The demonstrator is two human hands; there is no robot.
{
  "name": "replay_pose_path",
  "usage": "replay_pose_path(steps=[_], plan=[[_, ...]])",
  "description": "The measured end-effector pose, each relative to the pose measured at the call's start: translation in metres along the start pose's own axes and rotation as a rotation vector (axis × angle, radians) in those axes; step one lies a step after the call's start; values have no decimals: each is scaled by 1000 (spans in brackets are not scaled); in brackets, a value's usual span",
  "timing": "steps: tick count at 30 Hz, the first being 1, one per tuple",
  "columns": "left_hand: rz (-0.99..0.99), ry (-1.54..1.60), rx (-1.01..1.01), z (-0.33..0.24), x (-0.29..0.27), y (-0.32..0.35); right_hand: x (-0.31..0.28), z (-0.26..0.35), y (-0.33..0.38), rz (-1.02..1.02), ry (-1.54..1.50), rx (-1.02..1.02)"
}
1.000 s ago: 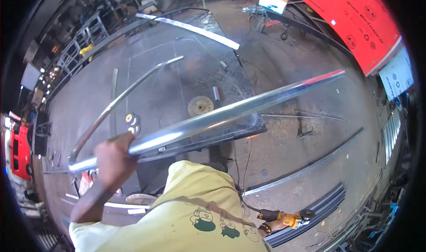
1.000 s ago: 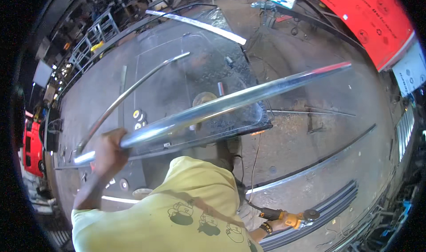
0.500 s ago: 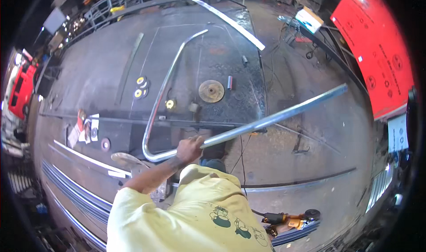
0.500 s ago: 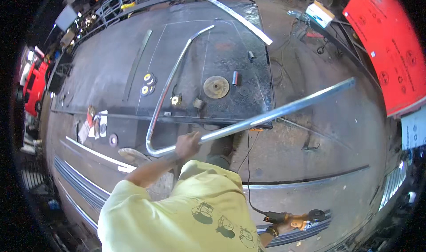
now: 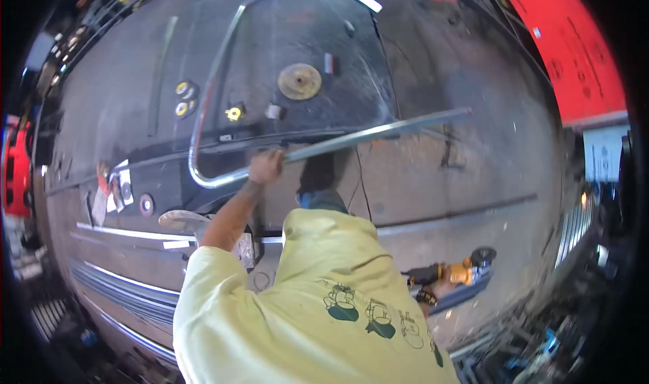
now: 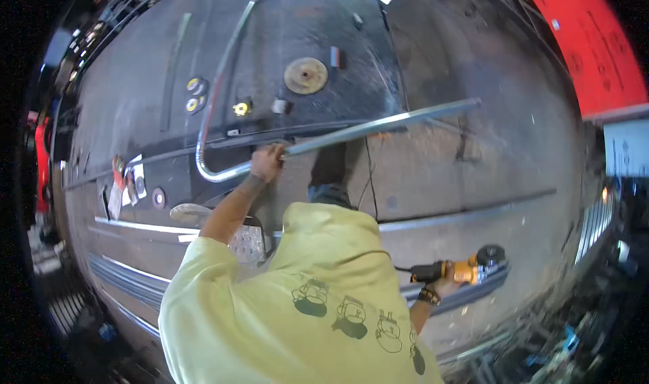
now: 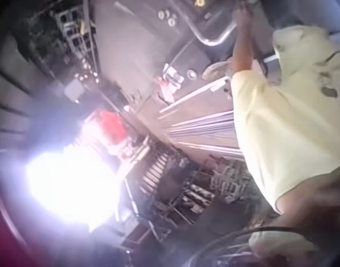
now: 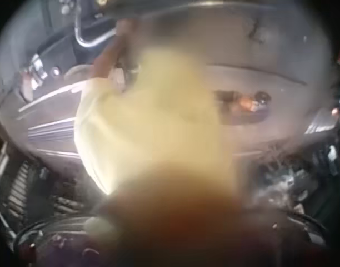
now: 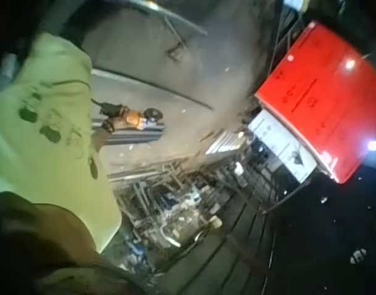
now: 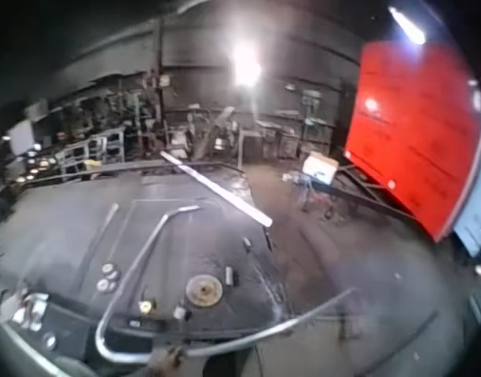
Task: Measuring, marking, and grinding a metal pipe for assembly.
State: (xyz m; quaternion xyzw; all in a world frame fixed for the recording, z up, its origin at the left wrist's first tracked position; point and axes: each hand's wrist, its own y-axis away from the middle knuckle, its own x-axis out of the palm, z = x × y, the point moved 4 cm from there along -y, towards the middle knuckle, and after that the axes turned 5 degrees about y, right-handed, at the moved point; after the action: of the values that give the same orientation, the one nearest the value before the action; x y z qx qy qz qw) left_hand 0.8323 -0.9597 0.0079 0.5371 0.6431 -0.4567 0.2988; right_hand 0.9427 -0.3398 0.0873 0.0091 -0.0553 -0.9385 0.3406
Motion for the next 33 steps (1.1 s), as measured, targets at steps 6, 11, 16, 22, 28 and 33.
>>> replay_pose_path(steps=[6, 11, 16, 22, 28, 33], plan=[[153, -83, -22, 44, 5, -9, 6, 15, 24, -37, 74, 83], [229, -188, 35, 66, 2, -16, 29, 41, 38, -67, 94, -4], [235, -234, 72, 99, 5, -4, 27, 37, 37, -60, 88, 39], [357, -317, 22, 135, -7, 20, 21, 21, 17, -2, 134, 28], [425, -381, -100, 153, -15, 26, 52, 35, -3, 146, 151, 36], [387, -417, -145, 153, -16, 20, 79, 29, -31, 264, 156, 41]])
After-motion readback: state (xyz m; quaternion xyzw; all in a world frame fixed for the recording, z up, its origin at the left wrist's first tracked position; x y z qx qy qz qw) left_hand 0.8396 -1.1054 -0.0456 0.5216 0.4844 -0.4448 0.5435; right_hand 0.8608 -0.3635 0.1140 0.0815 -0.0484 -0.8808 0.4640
